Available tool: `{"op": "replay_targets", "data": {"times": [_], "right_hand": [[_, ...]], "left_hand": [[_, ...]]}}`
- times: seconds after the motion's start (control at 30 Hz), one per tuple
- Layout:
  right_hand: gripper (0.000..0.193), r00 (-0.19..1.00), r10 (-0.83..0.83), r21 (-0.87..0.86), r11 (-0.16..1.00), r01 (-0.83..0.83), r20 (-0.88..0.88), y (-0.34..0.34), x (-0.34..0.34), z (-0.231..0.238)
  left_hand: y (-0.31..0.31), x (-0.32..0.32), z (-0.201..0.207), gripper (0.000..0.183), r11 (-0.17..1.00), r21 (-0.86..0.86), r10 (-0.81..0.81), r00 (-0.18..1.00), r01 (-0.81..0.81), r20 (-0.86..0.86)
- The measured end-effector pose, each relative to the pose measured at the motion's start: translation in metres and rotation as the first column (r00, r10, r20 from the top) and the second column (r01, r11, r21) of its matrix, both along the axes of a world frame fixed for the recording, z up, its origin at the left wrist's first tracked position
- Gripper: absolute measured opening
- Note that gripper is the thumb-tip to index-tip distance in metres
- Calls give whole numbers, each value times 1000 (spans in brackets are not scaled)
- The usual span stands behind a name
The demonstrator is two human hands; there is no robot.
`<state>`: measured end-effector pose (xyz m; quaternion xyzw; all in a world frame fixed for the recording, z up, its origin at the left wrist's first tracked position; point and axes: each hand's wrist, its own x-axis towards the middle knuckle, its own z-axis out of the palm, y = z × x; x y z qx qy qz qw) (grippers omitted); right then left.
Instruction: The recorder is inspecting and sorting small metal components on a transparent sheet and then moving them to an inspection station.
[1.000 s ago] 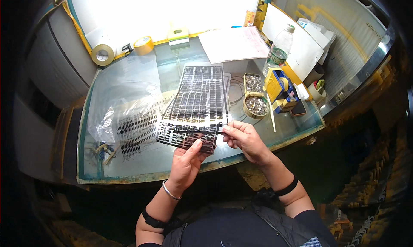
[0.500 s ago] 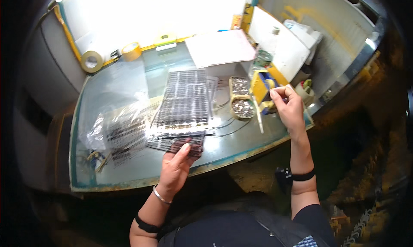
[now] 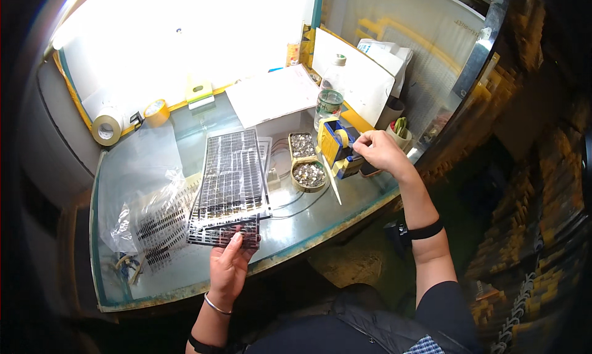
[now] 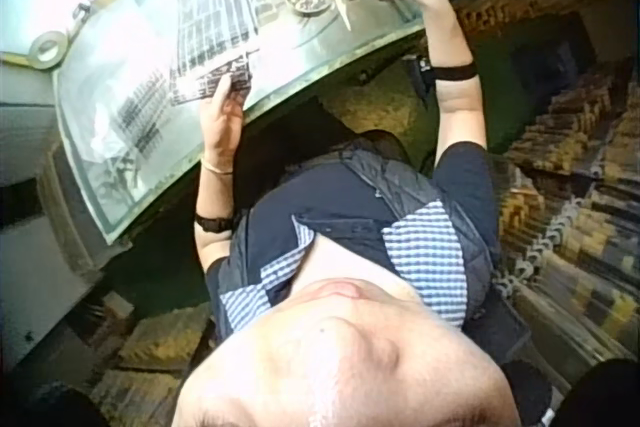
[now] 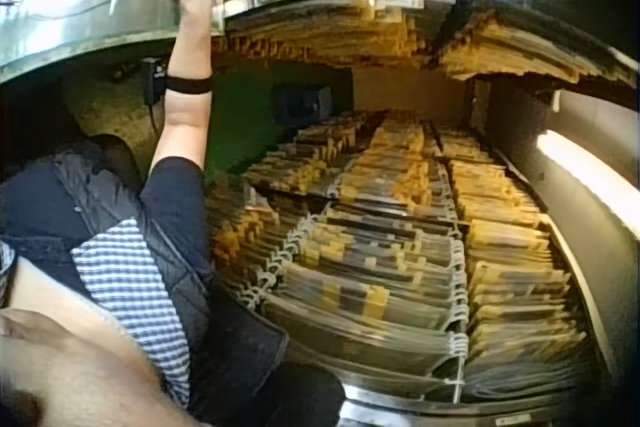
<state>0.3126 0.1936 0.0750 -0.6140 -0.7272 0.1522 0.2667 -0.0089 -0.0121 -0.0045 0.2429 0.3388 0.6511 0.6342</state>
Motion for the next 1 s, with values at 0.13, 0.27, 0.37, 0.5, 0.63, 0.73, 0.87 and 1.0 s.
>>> {"op": "replay_targets", "data": {"times": [0.13,0.27,0.37,0.5,0.63,0.73,0.87,1.0], "right_hand": [[18,988,-46,308,951,-3,150,-23,-11,2],[17,911,-21,179,978,103,-412,-26,2,-32],[18,892,-18,172,979,107,-451,-35,2,-35],[17,975,-217,136,965,223,-55,-53,-12,-13],[17,993,-69,324,945,36,91,-70,-50,-17],[15,947,213,395,913,-106,-239,-93,-84,-23],[15,615,426,187,890,-416,-663,-128,-130,-61],[11,636,354,143,922,-358,-686,-154,-157,-75]], "left_hand": [[-2,-1,2,22,1000,-1,24,1000,-24,-1],[-1,1,1,21,1000,-2,16,1000,-16,12],[-1,2,1,22,1000,-5,13,1000,-13,11],[0,2,2,22,1000,2,13,1000,-13,6],[-5,-1,5,22,999,6,48,999,-48,4],[0,1,3,23,998,-40,39,999,-39,12],[2,3,1,23,998,-51,35,999,-33,41],[-1,1,1,23,998,-55,45,998,-43,34]]}}
